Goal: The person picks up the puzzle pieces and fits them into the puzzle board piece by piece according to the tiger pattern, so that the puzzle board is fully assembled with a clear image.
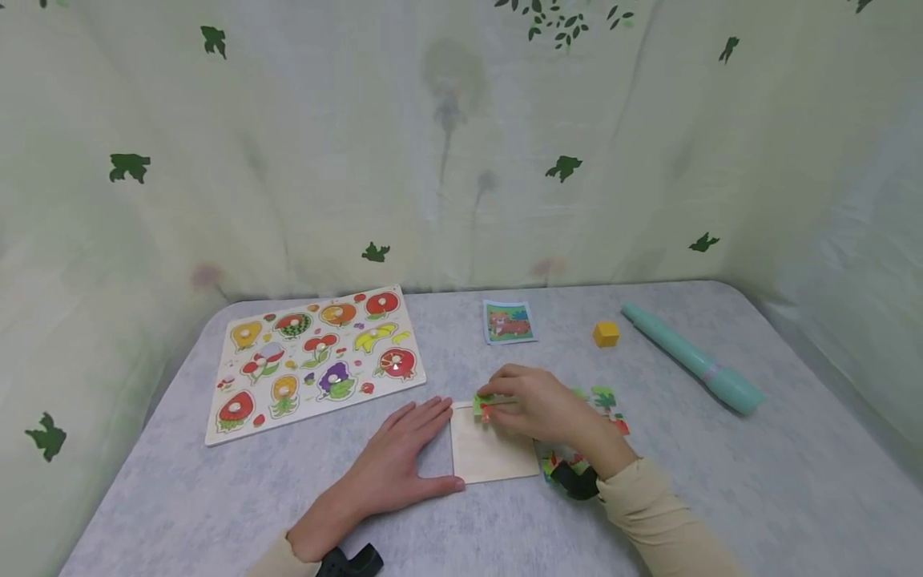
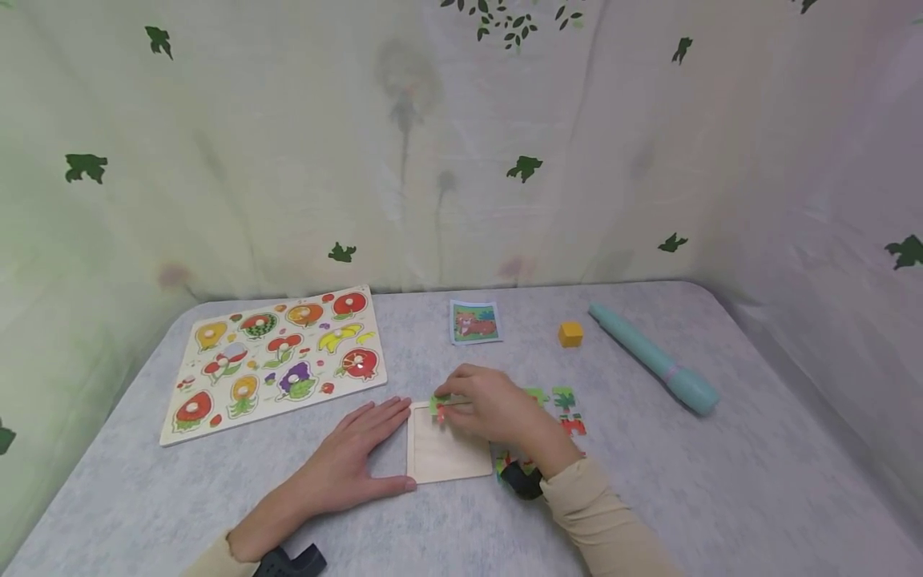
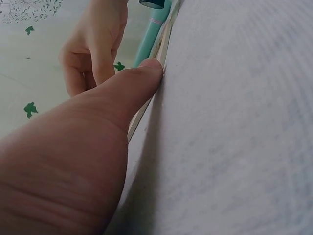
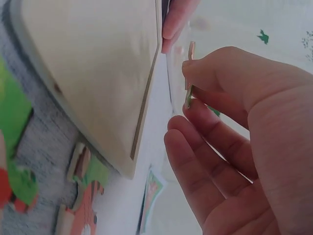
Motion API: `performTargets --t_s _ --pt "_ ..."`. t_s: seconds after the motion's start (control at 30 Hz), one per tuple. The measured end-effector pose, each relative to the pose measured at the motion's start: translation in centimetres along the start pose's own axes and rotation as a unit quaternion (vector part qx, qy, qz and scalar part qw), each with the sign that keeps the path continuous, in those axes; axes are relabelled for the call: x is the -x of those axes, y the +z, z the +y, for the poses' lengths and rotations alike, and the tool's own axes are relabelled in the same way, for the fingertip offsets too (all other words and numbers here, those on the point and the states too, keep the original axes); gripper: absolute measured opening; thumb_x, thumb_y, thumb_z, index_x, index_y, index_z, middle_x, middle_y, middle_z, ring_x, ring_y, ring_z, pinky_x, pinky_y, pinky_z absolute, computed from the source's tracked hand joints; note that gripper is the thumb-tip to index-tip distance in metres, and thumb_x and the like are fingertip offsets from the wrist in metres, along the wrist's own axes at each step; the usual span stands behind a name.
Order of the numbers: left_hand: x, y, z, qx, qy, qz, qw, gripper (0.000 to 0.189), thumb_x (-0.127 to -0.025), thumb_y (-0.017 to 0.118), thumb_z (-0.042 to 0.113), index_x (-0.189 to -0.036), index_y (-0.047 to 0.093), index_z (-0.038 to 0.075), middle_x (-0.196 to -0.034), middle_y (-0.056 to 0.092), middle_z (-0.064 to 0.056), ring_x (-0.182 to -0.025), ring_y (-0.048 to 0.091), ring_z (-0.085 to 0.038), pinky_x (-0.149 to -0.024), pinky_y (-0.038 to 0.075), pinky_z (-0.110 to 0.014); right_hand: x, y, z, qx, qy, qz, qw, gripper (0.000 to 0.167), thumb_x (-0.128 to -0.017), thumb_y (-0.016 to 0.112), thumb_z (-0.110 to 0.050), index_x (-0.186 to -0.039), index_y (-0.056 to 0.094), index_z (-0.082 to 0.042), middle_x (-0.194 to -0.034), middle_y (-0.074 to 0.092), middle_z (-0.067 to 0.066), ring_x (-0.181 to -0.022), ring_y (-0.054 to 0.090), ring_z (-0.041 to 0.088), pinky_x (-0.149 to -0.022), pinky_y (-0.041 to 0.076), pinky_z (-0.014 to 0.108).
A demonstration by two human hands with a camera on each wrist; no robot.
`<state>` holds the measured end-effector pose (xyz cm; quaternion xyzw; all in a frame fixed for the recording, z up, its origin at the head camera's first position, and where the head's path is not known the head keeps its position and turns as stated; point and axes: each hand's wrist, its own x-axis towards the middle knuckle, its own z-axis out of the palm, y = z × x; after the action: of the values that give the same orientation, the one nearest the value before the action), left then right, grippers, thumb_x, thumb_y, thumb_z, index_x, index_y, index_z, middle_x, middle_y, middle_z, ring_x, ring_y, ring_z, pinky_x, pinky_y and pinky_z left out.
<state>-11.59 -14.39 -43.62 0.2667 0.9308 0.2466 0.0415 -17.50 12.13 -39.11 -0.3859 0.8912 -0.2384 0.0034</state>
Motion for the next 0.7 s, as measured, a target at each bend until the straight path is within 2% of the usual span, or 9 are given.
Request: performTargets --t_s 0.7 --pt "0.1 -0.2 -0.3 -0.008 0.012 0.007 0.9999 0.1 -0.083 0.069 0.075 -0.157 0.045 0.012 -0.166 0.039 -0.002 -0.155 0.032 -0.021 -0.128 0.022 -0.053 -0.5 1.6 -0.9 0.017 -0.031 -0.014 0.9993 0.021 -0.094 0.076 -0.016 -0.114 0.077 -0.01 -0.109 0.073 0.0 -0.1 0.069 0.013 -0.088 0.06 0.03"
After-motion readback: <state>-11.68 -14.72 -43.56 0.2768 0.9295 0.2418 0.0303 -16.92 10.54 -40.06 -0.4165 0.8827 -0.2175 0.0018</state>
